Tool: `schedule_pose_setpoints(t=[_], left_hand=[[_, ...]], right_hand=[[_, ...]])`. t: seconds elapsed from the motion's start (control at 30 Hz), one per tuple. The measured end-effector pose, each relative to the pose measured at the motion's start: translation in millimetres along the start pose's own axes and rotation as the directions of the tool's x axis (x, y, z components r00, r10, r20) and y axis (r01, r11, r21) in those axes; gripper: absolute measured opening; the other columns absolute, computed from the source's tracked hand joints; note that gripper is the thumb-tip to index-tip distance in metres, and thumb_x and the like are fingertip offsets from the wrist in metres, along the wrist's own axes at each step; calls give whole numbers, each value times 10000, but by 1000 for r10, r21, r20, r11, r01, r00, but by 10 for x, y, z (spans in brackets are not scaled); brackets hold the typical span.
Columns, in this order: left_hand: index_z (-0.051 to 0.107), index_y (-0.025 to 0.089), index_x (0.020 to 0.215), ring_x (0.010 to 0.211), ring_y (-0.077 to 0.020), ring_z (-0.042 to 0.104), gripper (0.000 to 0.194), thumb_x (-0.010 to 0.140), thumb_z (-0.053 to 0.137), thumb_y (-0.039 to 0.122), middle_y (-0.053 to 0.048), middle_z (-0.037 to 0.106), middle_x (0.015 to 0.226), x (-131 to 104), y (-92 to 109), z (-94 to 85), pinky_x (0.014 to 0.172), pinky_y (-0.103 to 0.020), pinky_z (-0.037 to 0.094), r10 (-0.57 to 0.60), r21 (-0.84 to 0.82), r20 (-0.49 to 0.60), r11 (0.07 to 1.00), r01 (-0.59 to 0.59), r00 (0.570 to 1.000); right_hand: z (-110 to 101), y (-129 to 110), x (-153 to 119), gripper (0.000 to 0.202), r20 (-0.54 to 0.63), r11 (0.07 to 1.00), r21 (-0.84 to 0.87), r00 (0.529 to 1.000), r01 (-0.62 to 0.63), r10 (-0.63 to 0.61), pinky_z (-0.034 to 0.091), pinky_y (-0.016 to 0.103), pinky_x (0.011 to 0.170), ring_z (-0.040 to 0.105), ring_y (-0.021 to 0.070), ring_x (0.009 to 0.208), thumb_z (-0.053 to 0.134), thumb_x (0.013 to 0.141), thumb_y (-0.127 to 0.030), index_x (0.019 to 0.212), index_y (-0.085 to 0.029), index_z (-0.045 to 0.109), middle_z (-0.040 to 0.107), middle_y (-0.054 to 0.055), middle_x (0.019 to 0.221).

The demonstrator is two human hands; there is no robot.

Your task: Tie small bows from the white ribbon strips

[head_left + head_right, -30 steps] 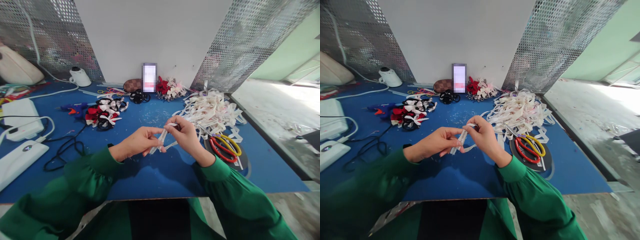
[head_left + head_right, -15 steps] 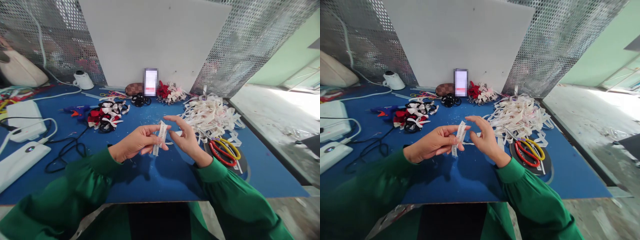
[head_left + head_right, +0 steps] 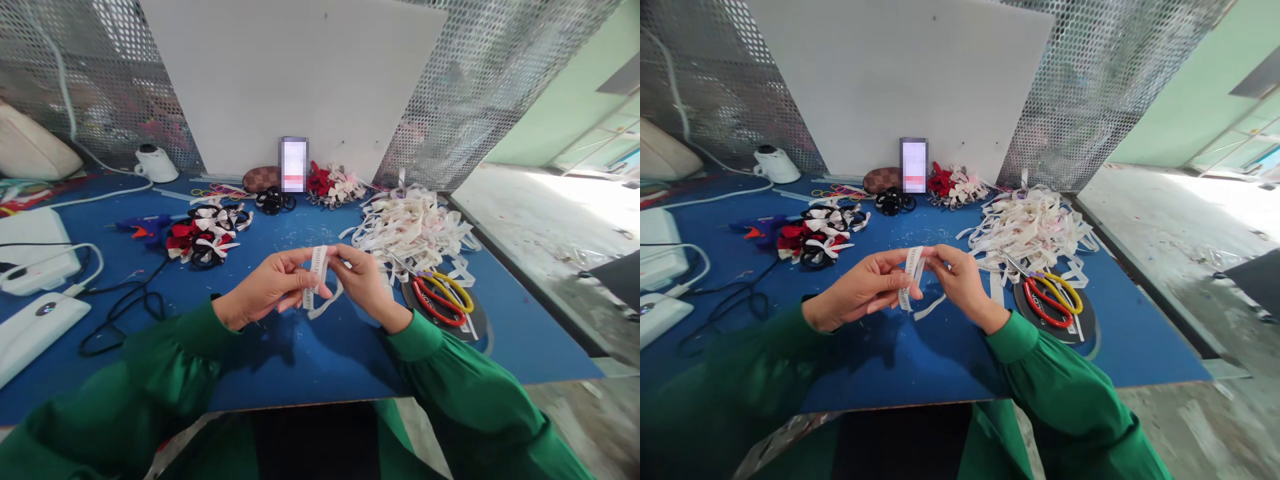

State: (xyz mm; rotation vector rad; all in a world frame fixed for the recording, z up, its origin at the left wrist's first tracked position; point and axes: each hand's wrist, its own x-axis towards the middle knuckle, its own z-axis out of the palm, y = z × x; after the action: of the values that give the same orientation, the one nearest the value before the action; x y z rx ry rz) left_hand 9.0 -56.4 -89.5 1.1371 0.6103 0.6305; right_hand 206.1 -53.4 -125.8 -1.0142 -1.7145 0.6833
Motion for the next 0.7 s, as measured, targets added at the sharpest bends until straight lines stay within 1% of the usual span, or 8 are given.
schedule_pose_setpoints(t=[0.17, 0.3, 0.33, 0.4, 0.47, 0.53, 0.6, 0.7], left_hand=[[557, 231, 1428, 319, 0, 431, 585, 866, 721, 221, -83, 792, 846, 19, -20, 2, 430, -158, 397, 64, -43, -65, 997, -67, 996], [574, 248, 1410, 329, -2, 445, 565, 867, 732, 256, -71, 793, 872, 28, -15, -1, 438, -163, 409, 125, -71, -149, 988, -136, 981], [576, 251, 1407, 330, -1, 444, 561, 869, 733, 267, -66, 792, 879, 33, -12, -8, 446, -167, 420, 144, -72, -180, 985, -159, 973], [568, 250, 1414, 329, 3, 431, 573, 867, 737, 285, -61, 791, 897, 50, -6, -33, 472, -179, 450, 180, -62, -245, 978, -200, 953], [552, 244, 1427, 331, 3, 417, 603, 858, 745, 293, -62, 791, 915, 71, 0, -65, 480, -189, 463, 208, -47, -301, 971, -233, 930], [534, 243, 1442, 334, 2, 402, 634, 848, 752, 292, -62, 790, 928, 90, 5, -94, 457, -188, 445, 225, -37, -344, 967, -253, 912], [522, 243, 1450, 335, 5, 383, 649, 845, 752, 288, -67, 790, 948, 103, 8, -113, 428, -184, 413, 229, -34, -370, 965, -259, 900], [516, 233, 1452, 338, 7, 370, 648, 848, 745, 288, -75, 790, 953, 109, 8, -114, 405, -179, 373, 220, -25, -380, 968, -248, 898]], right_hand=[[28, -1, -18, 165, -23, 999, 28, 999, -36, 37, 486, 253, 642, 629, 142, 670, 562, 943, -264, 893, -202, 706, 701, 5, 759], [26, -13, -33, 164, -22, 998, -55, 1000, -23, 22, 472, 248, 605, 618, 137, 631, 568, 952, -253, 875, -198, 702, 692, 3, 725], [26, -15, -41, 169, -13, 996, -92, 1000, 1, -2, 470, 251, 603, 619, 137, 629, 556, 961, -249, 894, -197, 702, 696, 8, 737], [28, -22, -63, 189, 24, 976, -196, 996, 90, -87, 481, 268, 635, 639, 148, 659, 513, 986, -231, 988, -199, 699, 718, 26, 793], [34, -36, -87, 228, 81, 925, -323, 979, 202, -186, 495, 301, 703, 668, 172, 726, 474, 1002, -203, 1129, -204, 664, 745, 46, 857], [44, -57, -110, 268, 117, 867, -414, 961, 276, -250, 502, 329, 744, 686, 198, 776, 464, 1001, -185, 1235, -205, 592, 761, 59, 898], [55, -84, -129, 248, 124, 849, -432, 953, 304, -278, 510, 330, 728, 691, 201, 757, 475, 993, -188, 1229, -209, 550, 761, 60, 903], [64, -127, -147, 120, 183, 875, -367, 947, 316, -265, 507, 306, 678, 672, 173, 680, 465, 993, -189, 1059, -234, 554, 744, 41, 867]])
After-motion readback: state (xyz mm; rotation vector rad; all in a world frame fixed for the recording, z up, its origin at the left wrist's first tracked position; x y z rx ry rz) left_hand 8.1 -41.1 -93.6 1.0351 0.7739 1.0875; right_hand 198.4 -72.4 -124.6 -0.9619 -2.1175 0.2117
